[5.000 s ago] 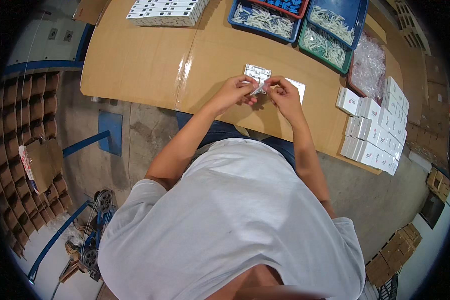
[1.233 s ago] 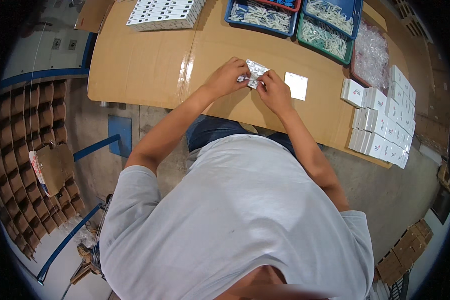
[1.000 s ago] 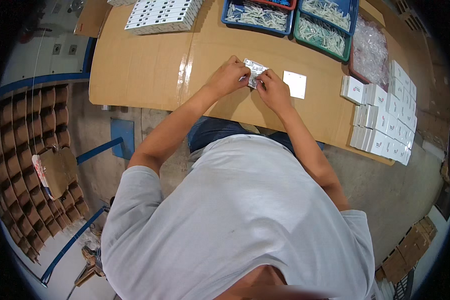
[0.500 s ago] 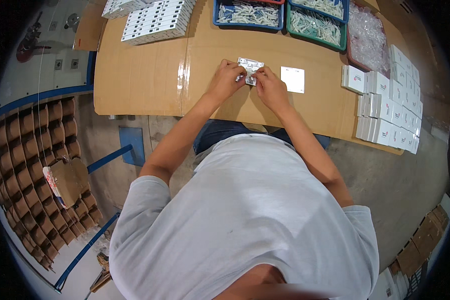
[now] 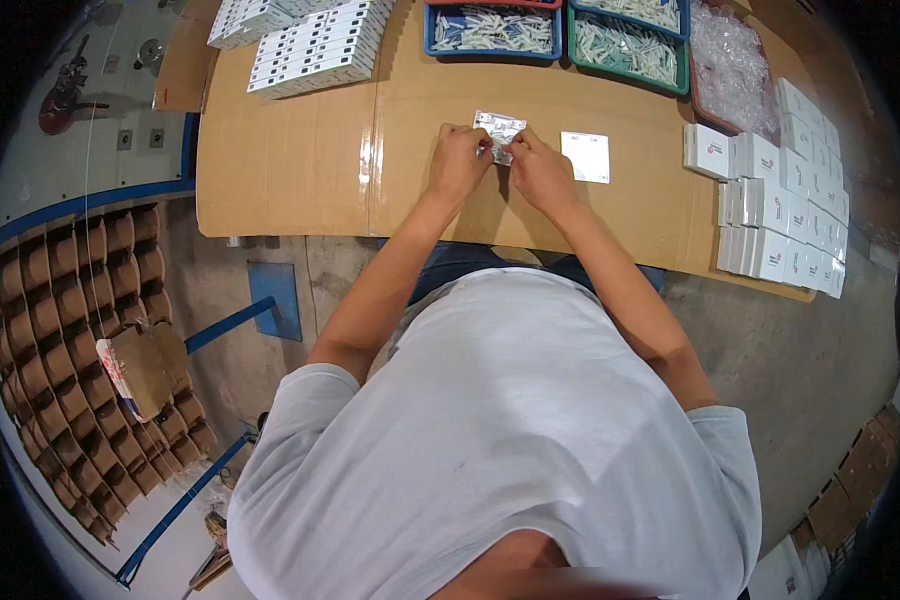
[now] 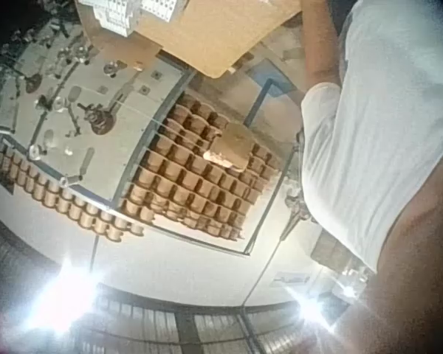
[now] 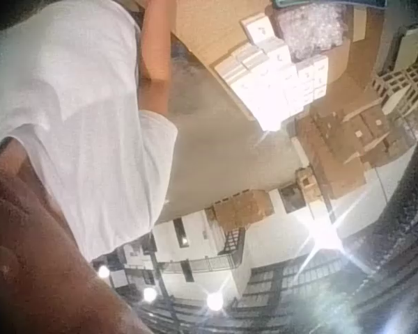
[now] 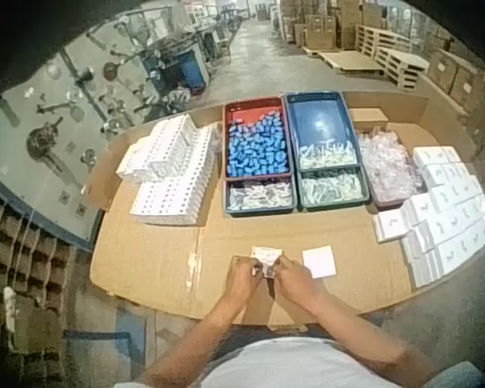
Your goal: Packaging small electronic components into plastic bags and cardboard boxes at a warehouse workstation.
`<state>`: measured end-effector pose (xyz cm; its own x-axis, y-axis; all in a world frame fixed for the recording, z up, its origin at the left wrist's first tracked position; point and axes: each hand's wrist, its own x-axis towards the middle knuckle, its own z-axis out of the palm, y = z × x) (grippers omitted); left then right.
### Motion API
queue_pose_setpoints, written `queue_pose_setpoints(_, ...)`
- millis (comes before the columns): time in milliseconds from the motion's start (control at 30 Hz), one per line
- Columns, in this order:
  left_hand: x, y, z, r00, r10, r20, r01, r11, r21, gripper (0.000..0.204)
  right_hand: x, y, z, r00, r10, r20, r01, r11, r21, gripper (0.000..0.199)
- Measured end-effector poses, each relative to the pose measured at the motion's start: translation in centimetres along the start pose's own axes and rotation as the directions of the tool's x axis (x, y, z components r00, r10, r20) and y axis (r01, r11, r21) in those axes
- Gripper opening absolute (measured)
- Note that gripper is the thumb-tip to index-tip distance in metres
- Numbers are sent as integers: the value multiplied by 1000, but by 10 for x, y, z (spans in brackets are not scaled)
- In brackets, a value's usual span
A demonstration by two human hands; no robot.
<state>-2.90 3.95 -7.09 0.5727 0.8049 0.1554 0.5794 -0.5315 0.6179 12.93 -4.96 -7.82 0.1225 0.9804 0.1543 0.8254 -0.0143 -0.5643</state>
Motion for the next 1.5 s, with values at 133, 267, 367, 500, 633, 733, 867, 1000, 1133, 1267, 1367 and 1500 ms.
queue_pose_setpoints(133, 1, -3, 0, 999, 33, 13, -33, 999, 11, 15, 3, -6, -2, 999, 34, 17, -34, 999, -16, 16)
queue_pose_setpoints(267, -3, -12, -3, 993, 118, 13, -118, 993, 15, 18, 4, -8, 2, 1000, 14, -17, -16, 995, -100, 14)
queue_pose_setpoints(367, -13, -10, -8, 976, 215, 23, -215, 977, -15, 21, 4, -5, 3, 1000, 19, 1, -19, 996, -92, 13)
queue_pose_setpoints(500, -20, -3, -22, 925, 380, 17, -380, 925, 20, 25, 3, -5, -12, 997, -19, 68, 23, 998, -62, 12)
queue_pose_setpoints(633, -16, -15, -17, 904, 414, 107, -422, 905, 56, 31, -5, 5, -2, 991, -125, -44, 124, 992, -18, 13)
queue_pose_setpoints(733, -19, -18, -10, 919, 382, 98, -385, 923, 18, 39, -9, 6, -1, 976, -143, -162, 140, 990, -30, 15)
queue_pose_setpoints(867, -27, -17, 0, 971, 241, -4, -239, 964, -116, 63, -10, 10, 1, 986, -87, -145, 85, 996, -20, 19)
queue_pose_setpoints(1000, -22, -12, -6, 987, 154, -50, -150, 985, 83, 87, -10, 12, -7, 980, -73, -188, 66, 997, -46, 23)
queue_pose_setpoints(1133, -19, -26, 5, 991, 131, 29, -134, 982, 131, 96, -10, 10, -12, 986, -24, -165, 22, 1000, -12, 28)
queue_pose_setpoints(1267, -24, -18, 0, 998, 42, 56, -50, 987, 152, 103, -6, 4, -11, 978, -32, -207, 31, 999, -8, 31)
queue_pose_setpoints(1367, -22, -9, -3, 997, 27, 69, -39, 984, 175, 105, 9, 5, -25, 970, 7, -243, 4, 999, 42, 31)
queue_pose_setpoints(1500, -24, -7, -7, 995, 11, 100, -35, 970, 239, 105, 63, 18, -37, 944, -4, -330, 33, 996, 82, 31)
